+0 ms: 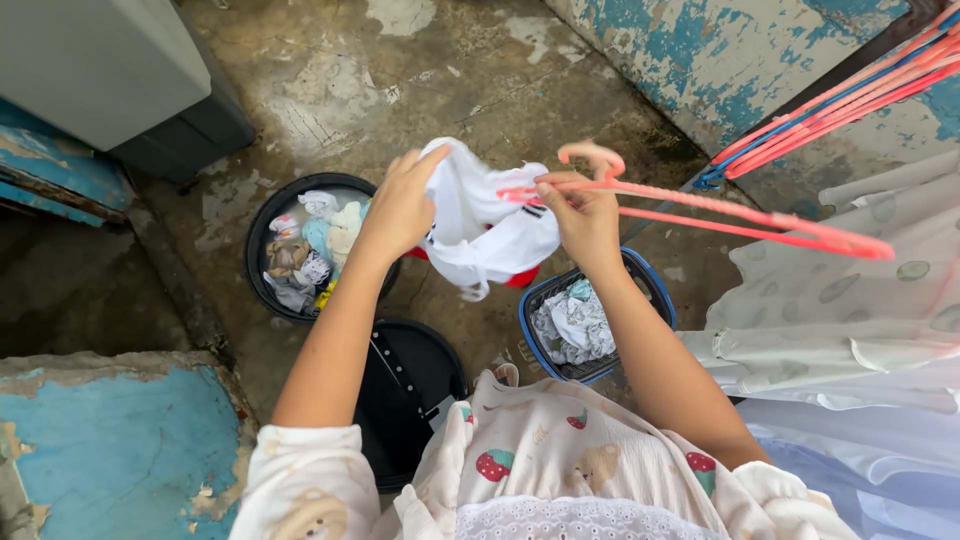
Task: Hanging various items of clothing on hangers and a drying rack.
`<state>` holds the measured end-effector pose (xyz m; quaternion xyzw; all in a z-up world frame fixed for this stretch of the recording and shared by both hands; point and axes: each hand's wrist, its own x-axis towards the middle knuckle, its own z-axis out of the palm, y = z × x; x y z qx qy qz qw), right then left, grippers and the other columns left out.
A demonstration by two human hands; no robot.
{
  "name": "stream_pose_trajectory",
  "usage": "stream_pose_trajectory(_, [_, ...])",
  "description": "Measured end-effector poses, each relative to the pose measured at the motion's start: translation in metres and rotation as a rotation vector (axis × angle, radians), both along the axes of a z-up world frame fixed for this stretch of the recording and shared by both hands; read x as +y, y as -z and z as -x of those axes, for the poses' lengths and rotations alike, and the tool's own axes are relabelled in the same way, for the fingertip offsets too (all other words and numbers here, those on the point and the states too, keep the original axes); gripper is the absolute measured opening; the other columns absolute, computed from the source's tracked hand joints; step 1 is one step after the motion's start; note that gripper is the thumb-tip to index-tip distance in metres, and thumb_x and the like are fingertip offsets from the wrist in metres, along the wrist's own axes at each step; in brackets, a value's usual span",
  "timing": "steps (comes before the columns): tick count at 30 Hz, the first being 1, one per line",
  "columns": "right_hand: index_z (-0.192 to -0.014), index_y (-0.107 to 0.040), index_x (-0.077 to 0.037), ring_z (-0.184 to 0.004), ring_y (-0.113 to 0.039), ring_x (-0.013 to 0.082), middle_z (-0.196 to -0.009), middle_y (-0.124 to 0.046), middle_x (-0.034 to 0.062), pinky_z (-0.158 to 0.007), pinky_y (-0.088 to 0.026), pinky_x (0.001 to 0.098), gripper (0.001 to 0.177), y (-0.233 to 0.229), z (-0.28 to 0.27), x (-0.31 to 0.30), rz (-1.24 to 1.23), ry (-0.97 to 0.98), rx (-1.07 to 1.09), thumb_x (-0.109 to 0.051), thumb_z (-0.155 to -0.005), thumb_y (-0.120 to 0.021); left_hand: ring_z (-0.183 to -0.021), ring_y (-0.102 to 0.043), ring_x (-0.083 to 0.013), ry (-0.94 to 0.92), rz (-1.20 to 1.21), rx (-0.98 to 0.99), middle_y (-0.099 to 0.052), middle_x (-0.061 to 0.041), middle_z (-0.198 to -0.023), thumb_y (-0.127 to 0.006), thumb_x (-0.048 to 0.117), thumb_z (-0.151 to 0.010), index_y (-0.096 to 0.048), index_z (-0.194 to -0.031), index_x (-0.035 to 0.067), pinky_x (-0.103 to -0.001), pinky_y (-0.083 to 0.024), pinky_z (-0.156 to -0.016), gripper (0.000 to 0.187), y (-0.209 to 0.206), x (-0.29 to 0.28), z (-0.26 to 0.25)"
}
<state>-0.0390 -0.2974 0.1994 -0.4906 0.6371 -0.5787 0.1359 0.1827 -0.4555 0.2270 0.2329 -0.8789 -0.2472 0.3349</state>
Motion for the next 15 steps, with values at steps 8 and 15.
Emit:
stream_pose_trajectory(8, [-0.115,-0.07,0.0,-0.098,-0.07,0.0121,-0.107,-0.072,0.0065,-0.088,-0.059,0.0276,0.017,0.013,-0.024,-0.019,0.096,-0.167,-0.398,-0.009,-0.101,-0.067,-0.115,-0.055,-0.0352,0.037,0.138,-0.36,-0.062,-0.011,-0.124,-0.067,-0.005,-0.072,-0.06,-0.138,0.01,-0.046,-0.049,-0.091,0.068,-0.042,0.026,0.051])
stream_pose_trajectory(15, [-0.133,-0.053,-0.002,-0.116,-0.068,0.0181,-0.122,-0.068,0.0111,-0.106,-0.056,0.0352,0.028,0.007,-0.036,-0.035,0.223,-0.345,-0.893,-0.005,-0.105,-0.056,-0.105,-0.063,-0.0292,0.172,0.337,-0.311,-0.065,-0.007,-0.102,-0.066,0.002,-0.084,-0.07,-0.115,0.012,-0.05,-0.048,-0.092,0.033,-0.05,0.011,0.049])
